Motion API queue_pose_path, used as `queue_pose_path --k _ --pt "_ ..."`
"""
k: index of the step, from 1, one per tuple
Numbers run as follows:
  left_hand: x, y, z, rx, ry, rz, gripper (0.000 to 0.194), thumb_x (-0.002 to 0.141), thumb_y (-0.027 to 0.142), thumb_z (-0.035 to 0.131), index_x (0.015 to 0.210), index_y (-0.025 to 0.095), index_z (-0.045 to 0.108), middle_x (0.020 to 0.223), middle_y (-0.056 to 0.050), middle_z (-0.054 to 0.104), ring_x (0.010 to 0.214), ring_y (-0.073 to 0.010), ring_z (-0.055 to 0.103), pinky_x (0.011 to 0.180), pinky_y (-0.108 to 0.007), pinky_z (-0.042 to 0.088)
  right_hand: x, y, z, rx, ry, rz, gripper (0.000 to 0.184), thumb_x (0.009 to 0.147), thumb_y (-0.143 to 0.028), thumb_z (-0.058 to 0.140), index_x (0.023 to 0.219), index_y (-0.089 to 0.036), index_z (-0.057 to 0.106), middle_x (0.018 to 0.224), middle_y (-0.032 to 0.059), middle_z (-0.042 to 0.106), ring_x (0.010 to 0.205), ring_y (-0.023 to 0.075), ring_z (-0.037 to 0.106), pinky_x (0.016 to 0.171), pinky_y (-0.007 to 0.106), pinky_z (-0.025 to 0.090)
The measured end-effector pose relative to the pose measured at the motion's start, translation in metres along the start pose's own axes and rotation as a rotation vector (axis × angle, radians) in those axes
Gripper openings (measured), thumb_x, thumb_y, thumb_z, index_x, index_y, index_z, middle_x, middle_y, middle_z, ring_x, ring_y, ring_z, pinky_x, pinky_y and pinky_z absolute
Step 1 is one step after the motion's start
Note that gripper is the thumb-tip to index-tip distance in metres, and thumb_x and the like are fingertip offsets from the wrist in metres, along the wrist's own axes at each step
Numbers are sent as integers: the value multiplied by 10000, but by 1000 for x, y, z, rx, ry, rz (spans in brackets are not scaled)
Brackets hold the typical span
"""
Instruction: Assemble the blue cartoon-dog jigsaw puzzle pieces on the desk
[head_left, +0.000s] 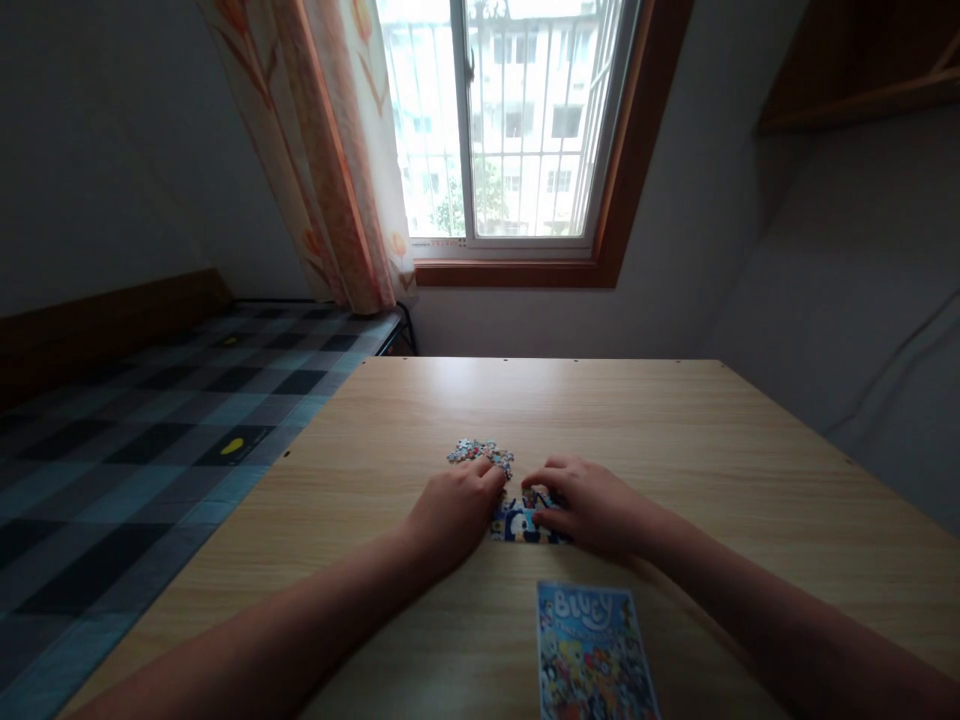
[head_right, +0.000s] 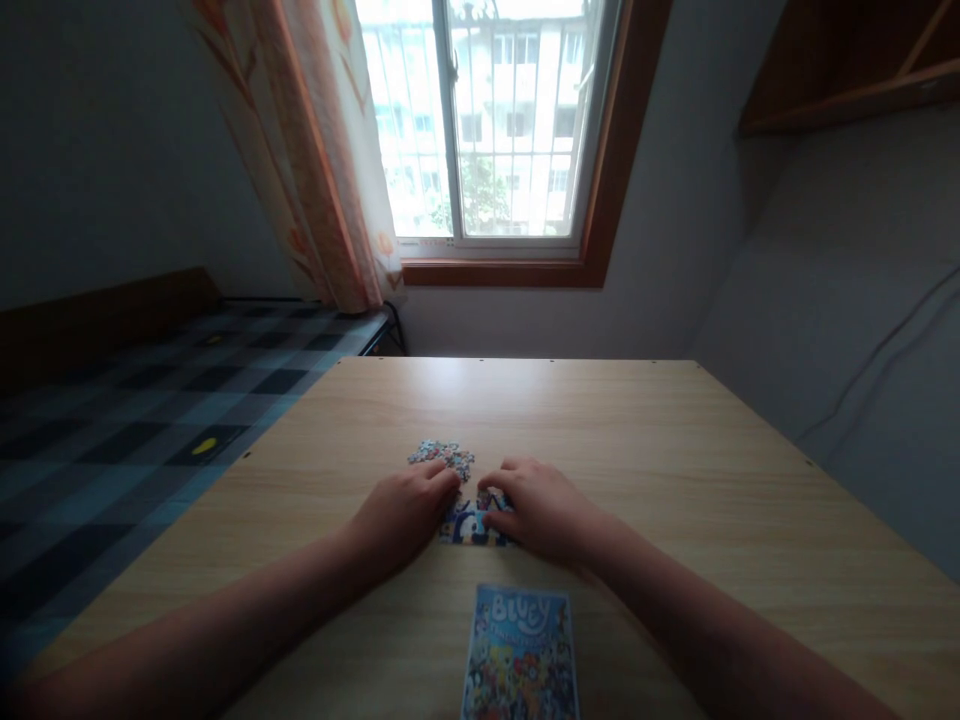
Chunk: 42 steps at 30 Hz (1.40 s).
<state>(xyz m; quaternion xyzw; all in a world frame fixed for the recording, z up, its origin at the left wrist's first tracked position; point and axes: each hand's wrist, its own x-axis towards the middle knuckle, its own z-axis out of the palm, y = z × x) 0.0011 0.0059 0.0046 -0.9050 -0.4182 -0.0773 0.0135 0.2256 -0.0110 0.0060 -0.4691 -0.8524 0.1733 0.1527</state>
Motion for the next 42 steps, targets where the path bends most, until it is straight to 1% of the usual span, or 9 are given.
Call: queue_pose_path --k 4,10,13,15,19,22,25,33,42 --pt "-1 0 -3 34 1 -18 161 969 185 457 923 183 611 963 -75 654 919 -229 631 789 -365 529 -1 6 -5 9 -41 12 263 818 -264 740 1079 -289 719 991 46 679 927 230 626 800 327 452" --pt "-1 -1 -9 14 40 -91 119 922 155 501 930 187 616 975 -70 642 912 -221 619 782 -351 521 -3 13 -9 31 -70 40 246 778 -241 767 1015 -242 698 952 41 660 885 210 599 768 305 440" --pt "-5 4 -12 -13 58 -46 133 917 157 491 932 183 620 998 -79 639 912 -218 615 802 -359 522 -4 14 -9 52 -58 59 233 790 -235 749 1014 -226 687 948 43 661 882 208 598 769 305 441" --pt "-7 9 -13 -44 57 -10 168 955 228 470 947 186 633 1007 -82 640 926 -219 617 819 -368 525 -4 14 -7 60 -25 58 249 808 -228 729 1053 -221 680 967 50 667 885 204 601 781 308 445" --pt "-8 16 -10 -44 4 3 230 940 369 542 1035 187 645 1043 -94 640 990 -249 613 814 -375 539 -6 15 -2 59 21 23 330 847 -293 724 1164 -226 661 1020 69 679 930 216 612 826 329 459" --pt "-7 17 -9 -45 -25 4 252 925 386 559 1055 187 645 1040 -96 633 962 -243 615 801 -371 543 -6 14 0 38 21 10 390 829 -379 759 1182 -241 665 1037 80 680 959 242 617 826 346 469" --pt "-6 17 -9 -53 -43 14 237 926 368 544 1032 183 648 1037 -101 626 960 -253 614 805 -391 546 -6 10 -1 3 15 15 439 790 -412 795 1179 -250 672 1052 83 675 979 261 614 821 360 470" --pt "-6 21 -18 -91 -96 20 170 912 335 553 936 182 621 994 -90 614 963 -256 606 848 -401 530 -8 0 -2 -61 37 15 398 765 -415 814 1104 -243 694 1015 89 659 983 271 594 815 371 448" --pt "-5 21 -24 -110 -183 -83 224 856 386 651 960 188 642 1054 -89 617 949 -259 626 818 -374 517 -7 -8 -3 -73 -2 71 344 743 -385 809 1023 -230 682 995 79 671 961 272 601 781 361 444"
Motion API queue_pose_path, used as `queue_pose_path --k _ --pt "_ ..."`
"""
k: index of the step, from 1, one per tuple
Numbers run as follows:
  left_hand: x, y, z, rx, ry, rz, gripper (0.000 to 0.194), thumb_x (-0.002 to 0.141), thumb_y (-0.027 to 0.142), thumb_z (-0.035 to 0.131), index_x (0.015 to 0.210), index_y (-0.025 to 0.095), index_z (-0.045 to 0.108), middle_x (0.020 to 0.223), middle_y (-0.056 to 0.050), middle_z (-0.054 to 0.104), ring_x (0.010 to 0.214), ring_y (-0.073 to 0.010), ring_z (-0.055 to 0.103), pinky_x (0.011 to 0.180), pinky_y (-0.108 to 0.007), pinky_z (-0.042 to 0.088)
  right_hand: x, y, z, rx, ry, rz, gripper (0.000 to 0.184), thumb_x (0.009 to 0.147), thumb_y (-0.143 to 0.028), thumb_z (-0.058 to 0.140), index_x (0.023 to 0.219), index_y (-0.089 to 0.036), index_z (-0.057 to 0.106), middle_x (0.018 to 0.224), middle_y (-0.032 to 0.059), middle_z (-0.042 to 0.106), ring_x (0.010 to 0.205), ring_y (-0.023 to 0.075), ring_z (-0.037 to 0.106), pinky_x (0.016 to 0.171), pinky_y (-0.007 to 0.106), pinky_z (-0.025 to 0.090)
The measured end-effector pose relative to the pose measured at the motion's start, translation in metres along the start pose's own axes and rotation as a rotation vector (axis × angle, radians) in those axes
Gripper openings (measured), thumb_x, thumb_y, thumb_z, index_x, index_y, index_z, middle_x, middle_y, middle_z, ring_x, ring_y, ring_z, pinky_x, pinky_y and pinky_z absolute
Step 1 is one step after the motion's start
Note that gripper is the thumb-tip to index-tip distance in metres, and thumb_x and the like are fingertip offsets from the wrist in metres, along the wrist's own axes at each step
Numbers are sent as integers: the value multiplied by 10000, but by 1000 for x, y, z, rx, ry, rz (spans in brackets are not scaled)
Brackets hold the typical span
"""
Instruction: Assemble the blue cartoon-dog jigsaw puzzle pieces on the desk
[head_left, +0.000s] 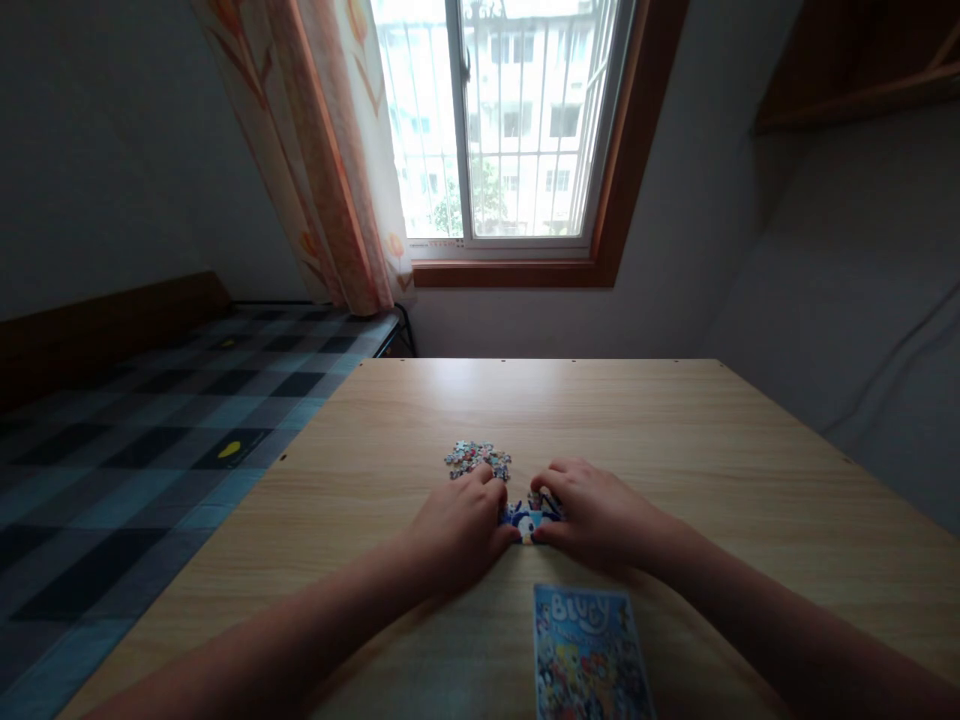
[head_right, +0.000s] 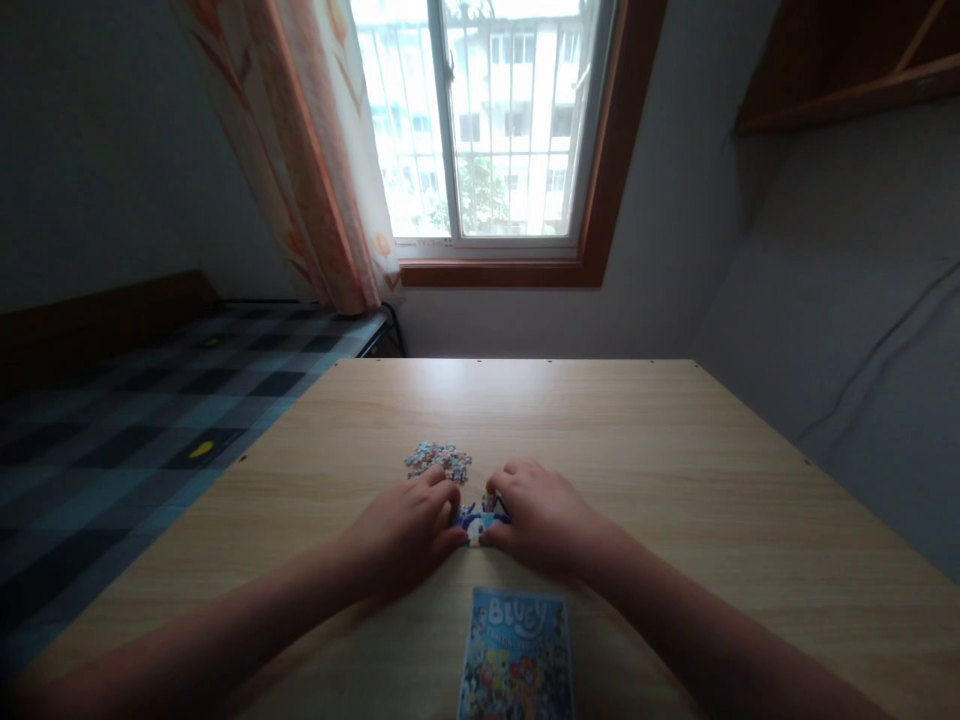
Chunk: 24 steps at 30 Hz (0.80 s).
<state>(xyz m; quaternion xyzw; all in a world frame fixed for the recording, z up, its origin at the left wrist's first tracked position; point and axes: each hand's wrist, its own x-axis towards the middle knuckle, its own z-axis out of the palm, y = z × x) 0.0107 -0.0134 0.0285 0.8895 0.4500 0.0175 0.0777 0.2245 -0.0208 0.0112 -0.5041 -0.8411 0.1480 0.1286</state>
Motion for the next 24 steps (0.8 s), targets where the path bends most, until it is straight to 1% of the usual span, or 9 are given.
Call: queue_pose_path --k 3,8,13,17,21,24 --pt "0 -1 1 -1 4 -1 238 860 406 646 964 192 640 1050 -85 617 964 -258 624 823 -364 508 4 2 -1 39 -28 22 363 723 -383 815 1016 -223 673 988 71 671 943 259 597 767 344 438" --pt "-2 0 2 -12 28 19 236 863 385 635 1003 195 644 1060 -80 620 944 -249 623 834 -365 503 9 8 -4 131 -88 51 412 680 -406 834 989 -207 648 975 66 660 919 248 577 730 323 425" --pt "-2 3 3 -25 57 28 230 855 354 644 1015 189 655 1040 -72 623 924 -240 622 838 -361 506 9 10 -4 202 -105 106 456 643 -361 853 985 -200 598 971 55 648 886 229 570 672 293 400" --pt "-2 3 4 -40 59 42 218 867 351 631 1003 183 661 1033 -75 626 921 -240 619 838 -370 508 6 10 -4 228 -94 76 379 669 -281 819 936 -209 561 914 23 649 814 190 560 632 272 373" --pt "-2 2 4 -86 41 35 219 858 341 644 1008 182 657 1055 -76 622 923 -239 622 825 -375 514 7 16 -4 247 -64 30 190 769 -182 708 899 -205 571 843 3 645 749 157 550 623 263 376" --pt "-2 1 4 -115 46 21 233 837 325 664 1024 187 653 1065 -70 628 897 -232 621 822 -375 515 10 23 -2 370 -75 30 128 822 -166 659 929 -199 596 791 -7 642 681 131 549 588 242 400"
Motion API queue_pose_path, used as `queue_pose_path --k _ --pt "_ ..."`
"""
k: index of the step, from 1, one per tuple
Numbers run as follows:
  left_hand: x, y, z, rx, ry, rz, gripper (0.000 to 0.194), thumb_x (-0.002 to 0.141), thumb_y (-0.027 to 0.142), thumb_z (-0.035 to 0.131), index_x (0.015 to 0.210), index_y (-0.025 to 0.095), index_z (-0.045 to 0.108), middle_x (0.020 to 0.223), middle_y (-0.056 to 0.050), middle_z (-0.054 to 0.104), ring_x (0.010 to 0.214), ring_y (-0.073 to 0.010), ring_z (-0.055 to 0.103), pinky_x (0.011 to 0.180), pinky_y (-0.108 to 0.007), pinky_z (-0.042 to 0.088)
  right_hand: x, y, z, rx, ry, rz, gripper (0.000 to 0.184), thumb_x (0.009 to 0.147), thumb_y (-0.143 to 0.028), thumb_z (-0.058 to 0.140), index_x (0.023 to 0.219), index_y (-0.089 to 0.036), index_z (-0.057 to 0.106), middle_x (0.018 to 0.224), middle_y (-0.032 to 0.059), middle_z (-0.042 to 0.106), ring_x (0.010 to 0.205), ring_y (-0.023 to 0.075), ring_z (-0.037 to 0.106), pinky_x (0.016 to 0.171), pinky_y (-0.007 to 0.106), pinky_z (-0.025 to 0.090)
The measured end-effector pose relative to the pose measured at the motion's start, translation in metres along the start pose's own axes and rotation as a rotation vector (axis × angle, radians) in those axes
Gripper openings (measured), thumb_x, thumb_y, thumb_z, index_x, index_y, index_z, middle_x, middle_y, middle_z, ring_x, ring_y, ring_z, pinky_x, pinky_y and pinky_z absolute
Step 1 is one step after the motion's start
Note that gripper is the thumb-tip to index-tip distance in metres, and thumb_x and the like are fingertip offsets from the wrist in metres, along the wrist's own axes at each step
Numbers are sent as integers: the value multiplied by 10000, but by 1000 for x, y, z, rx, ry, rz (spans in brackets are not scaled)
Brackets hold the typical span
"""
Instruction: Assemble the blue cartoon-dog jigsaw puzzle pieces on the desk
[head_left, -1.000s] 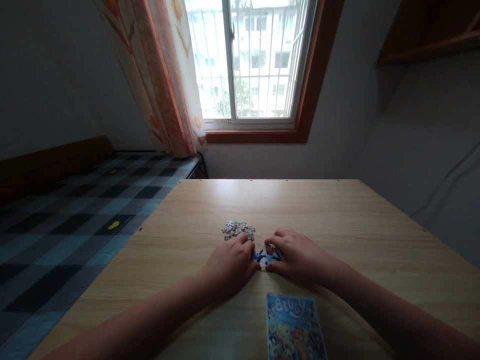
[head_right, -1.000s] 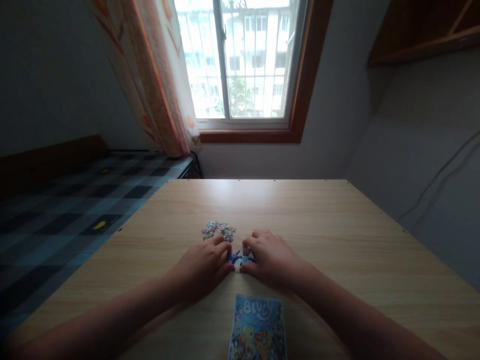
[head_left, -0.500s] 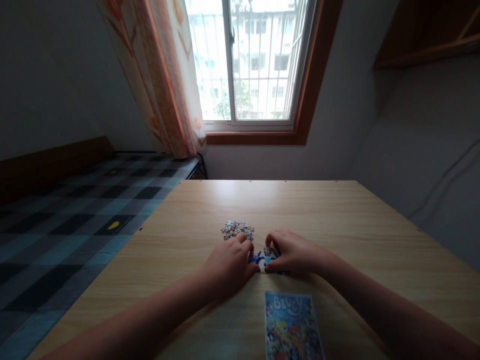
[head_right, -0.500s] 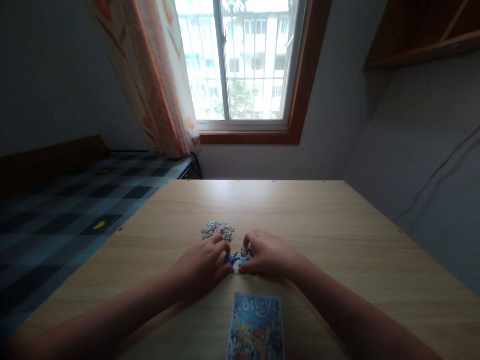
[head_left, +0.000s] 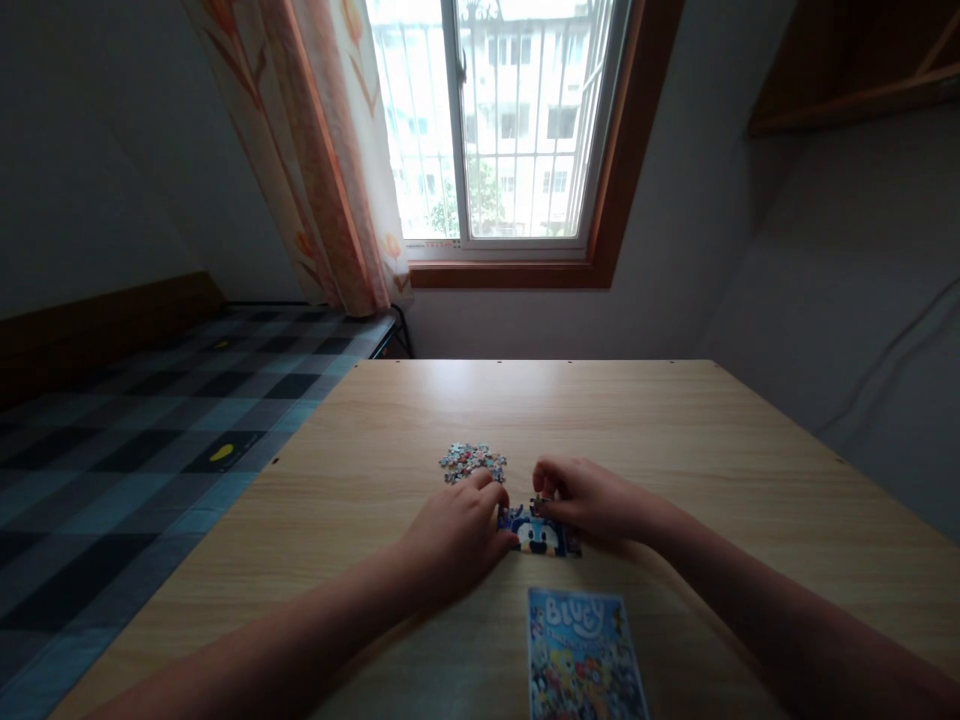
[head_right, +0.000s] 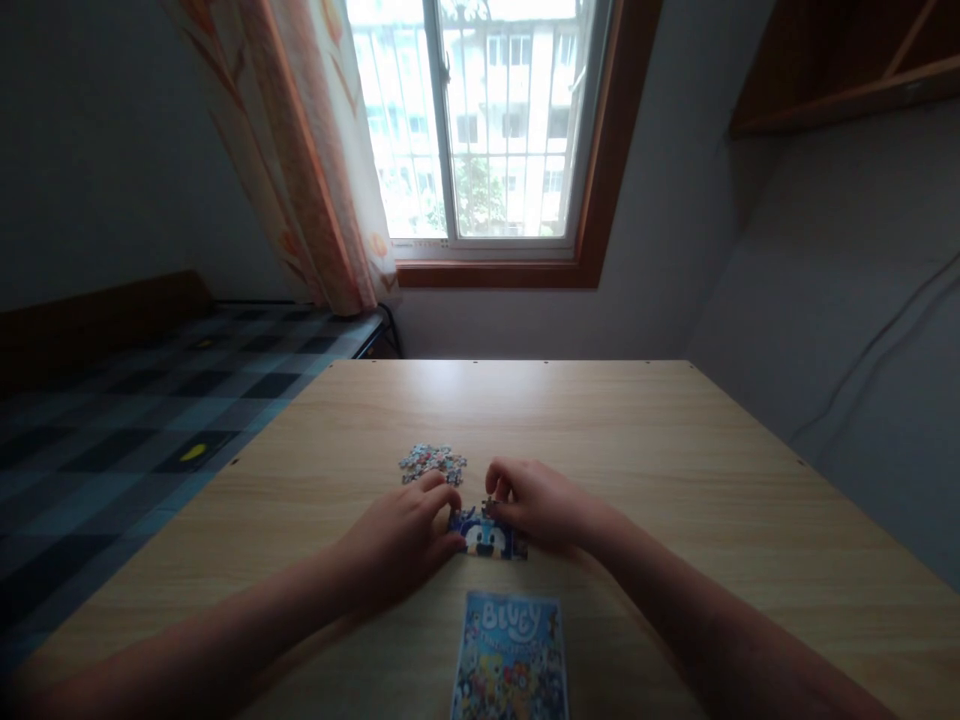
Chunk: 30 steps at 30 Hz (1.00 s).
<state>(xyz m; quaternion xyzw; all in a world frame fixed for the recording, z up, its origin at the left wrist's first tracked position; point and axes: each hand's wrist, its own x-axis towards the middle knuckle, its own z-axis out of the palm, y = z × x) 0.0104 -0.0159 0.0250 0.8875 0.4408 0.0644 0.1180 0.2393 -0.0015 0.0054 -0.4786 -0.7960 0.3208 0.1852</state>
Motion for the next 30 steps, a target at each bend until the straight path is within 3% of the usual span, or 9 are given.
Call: queue_pose_path --k 5,12,19,25,30 --pt "1 -4 5 -22 61 12 183 824 284 662 987 200 652 1043 -57 642 870 -219 620 785 -349 510 5 9 1 212 -35 48 169 829 -158 673 992 -179 632 774 1 655 652 116 568 562 214 441" --pt "5 -13 16 -131 148 27 67 872 225 608 834 207 660 905 -25 689 813 -186 625 739 -304 474 5 11 5 135 -2 -9 203 831 -198 703 1031 -190 730 781 15 677 664 119 564 590 222 429" --pt "21 -39 2 -317 167 -96 104 867 259 624 818 203 696 784 -4 730 715 -160 638 651 -267 425 4 9 4 89 5 -21 186 850 -235 679 999 -206 785 795 30 716 688 143 598 604 242 436" --pt "24 -57 -3 -175 266 -188 139 882 261 594 876 234 730 868 -24 754 787 -189 658 680 -287 433 4 10 6 95 21 -40 185 843 -251 691 992 -214 793 800 32 730 670 141 594 589 240 433" --pt "23 -60 -3 19 331 -176 150 911 249 571 882 222 715 976 -47 716 791 -190 650 677 -294 447 4 13 7 84 48 -80 170 841 -232 684 969 -217 795 786 23 726 655 130 586 583 233 425"
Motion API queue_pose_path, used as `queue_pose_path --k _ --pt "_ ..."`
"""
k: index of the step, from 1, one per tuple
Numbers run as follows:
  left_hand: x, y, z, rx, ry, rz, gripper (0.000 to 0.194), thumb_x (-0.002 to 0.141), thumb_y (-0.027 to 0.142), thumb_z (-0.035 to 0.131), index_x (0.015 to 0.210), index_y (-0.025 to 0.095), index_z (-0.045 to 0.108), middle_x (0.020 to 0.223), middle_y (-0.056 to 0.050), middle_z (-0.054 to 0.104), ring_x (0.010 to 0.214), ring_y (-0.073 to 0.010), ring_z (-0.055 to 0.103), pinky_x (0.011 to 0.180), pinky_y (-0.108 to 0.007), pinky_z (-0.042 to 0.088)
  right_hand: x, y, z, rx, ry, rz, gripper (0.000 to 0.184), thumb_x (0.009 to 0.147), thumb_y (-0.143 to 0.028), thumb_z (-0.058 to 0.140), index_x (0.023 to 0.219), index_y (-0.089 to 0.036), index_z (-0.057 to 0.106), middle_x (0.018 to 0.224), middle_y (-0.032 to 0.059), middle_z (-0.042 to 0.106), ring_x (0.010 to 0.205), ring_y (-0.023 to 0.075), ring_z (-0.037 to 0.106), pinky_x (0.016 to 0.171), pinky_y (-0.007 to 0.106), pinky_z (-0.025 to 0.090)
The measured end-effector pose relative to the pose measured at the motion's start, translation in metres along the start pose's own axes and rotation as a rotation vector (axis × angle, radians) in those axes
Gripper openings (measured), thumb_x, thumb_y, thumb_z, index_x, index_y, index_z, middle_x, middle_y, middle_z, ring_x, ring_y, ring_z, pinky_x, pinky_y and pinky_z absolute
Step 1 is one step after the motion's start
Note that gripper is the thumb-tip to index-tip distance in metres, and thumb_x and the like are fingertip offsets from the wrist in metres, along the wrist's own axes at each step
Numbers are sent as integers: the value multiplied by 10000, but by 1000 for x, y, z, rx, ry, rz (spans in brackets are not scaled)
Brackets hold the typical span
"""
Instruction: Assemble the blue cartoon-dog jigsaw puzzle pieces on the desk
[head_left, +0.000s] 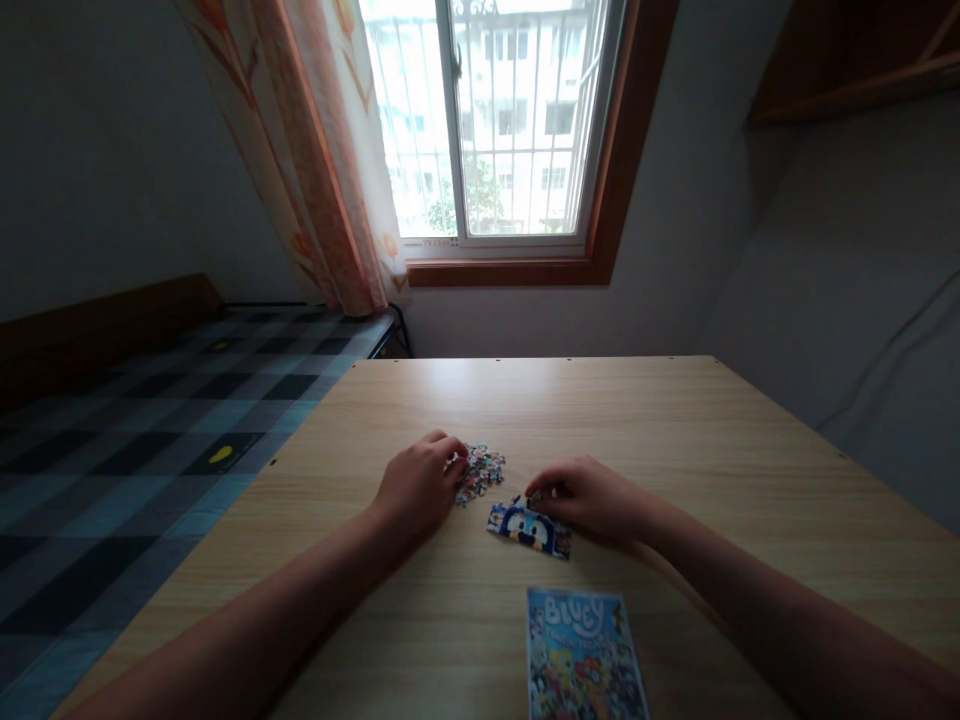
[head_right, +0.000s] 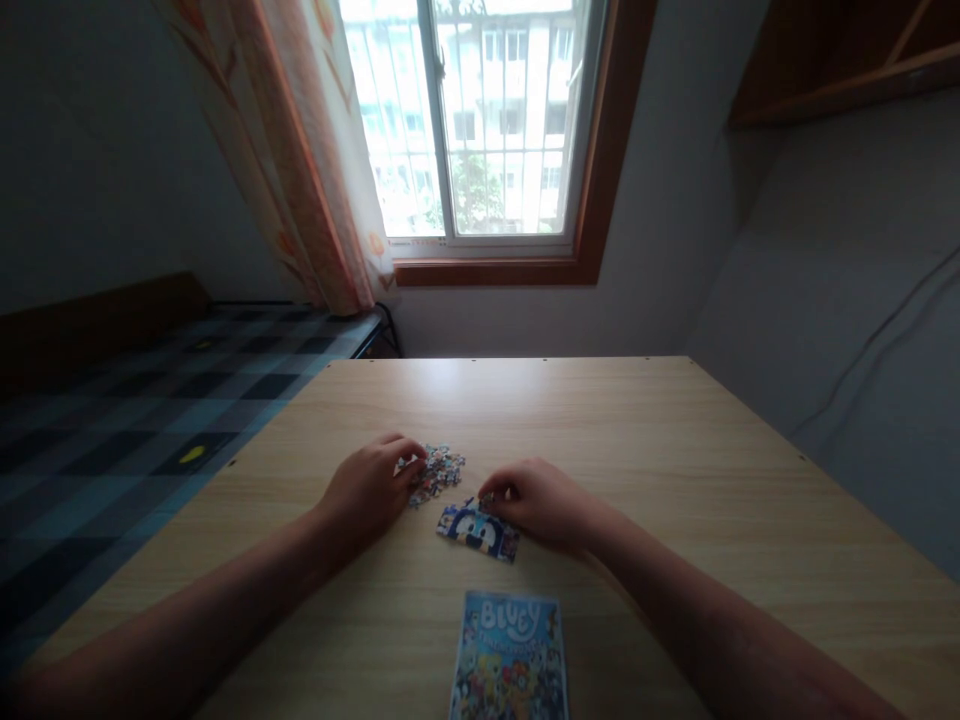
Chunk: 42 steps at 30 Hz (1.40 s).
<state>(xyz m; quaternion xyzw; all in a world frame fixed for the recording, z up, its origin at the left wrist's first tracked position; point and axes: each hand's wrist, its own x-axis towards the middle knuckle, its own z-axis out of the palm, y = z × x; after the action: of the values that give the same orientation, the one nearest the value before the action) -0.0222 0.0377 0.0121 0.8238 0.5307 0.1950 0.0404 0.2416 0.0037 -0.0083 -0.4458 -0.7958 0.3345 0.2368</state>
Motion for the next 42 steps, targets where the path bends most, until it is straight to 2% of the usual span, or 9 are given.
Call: queue_pose_path --k 4,10,18,24,28,31,34,38,42 --pt "-7 11 2 -3 15 104 164 942 289 570 905 227 718 979 -37 693 758 -168 647 673 -288 478 -1 -1 1 22 25 -5 159 834 -202 675 941 -208 793 752 11 721 642 126 595 596 237 437" --pt "-29 40 2 -11 -91 294 173 912 322 626 1034 241 716 1010 -43 684 867 -208 659 756 -346 543 -2 -3 4 41 65 -34 145 815 -158 669 888 -200 787 729 -3 724 624 114 601 598 228 443" --pt "-31 42 3 -17 -152 280 174 925 316 597 1028 244 718 1004 -44 676 883 -214 659 778 -368 551 -3 -3 4 81 81 -29 154 823 -144 653 892 -188 784 723 0 734 608 111 610 582 224 446" --pt "-32 41 5 -4 -170 294 131 907 289 616 922 232 734 951 -44 670 855 -206 656 753 -346 544 0 -2 2 77 152 -51 155 890 -265 647 932 -205 783 869 31 781 772 165 678 718 289 506" --pt "-33 41 6 -12 -173 327 108 879 305 657 876 225 728 934 -44 670 836 -202 653 727 -331 540 3 3 4 110 218 -23 188 902 -300 637 970 -206 784 917 52 790 811 193 693 739 328 522" --pt "-33 41 6 -33 -151 335 122 884 318 652 865 220 722 924 -43 674 821 -198 652 717 -328 539 4 5 7 175 241 -2 206 897 -315 645 1003 -204 782 947 68 791 808 202 700 737 344 538" --pt "-32 40 5 -89 -72 333 165 932 326 598 927 214 719 948 -50 688 842 -201 659 752 -349 543 2 0 9 224 261 -36 182 889 -308 661 980 -208 784 924 62 790 788 190 693 744 342 541" --pt "-31 38 6 -198 32 350 205 950 368 587 967 216 723 944 -51 694 851 -196 658 762 -348 538 -2 -14 12 150 281 -152 117 880 -272 681 923 -218 775 843 34 771 752 163 672 705 303 518" --pt "-31 39 8 -299 31 354 206 968 318 560 913 208 726 891 -44 682 801 -169 643 729 -321 520 -4 -23 15 90 268 -222 102 884 -270 675 898 -207 755 802 26 737 723 143 655 667 267 509"
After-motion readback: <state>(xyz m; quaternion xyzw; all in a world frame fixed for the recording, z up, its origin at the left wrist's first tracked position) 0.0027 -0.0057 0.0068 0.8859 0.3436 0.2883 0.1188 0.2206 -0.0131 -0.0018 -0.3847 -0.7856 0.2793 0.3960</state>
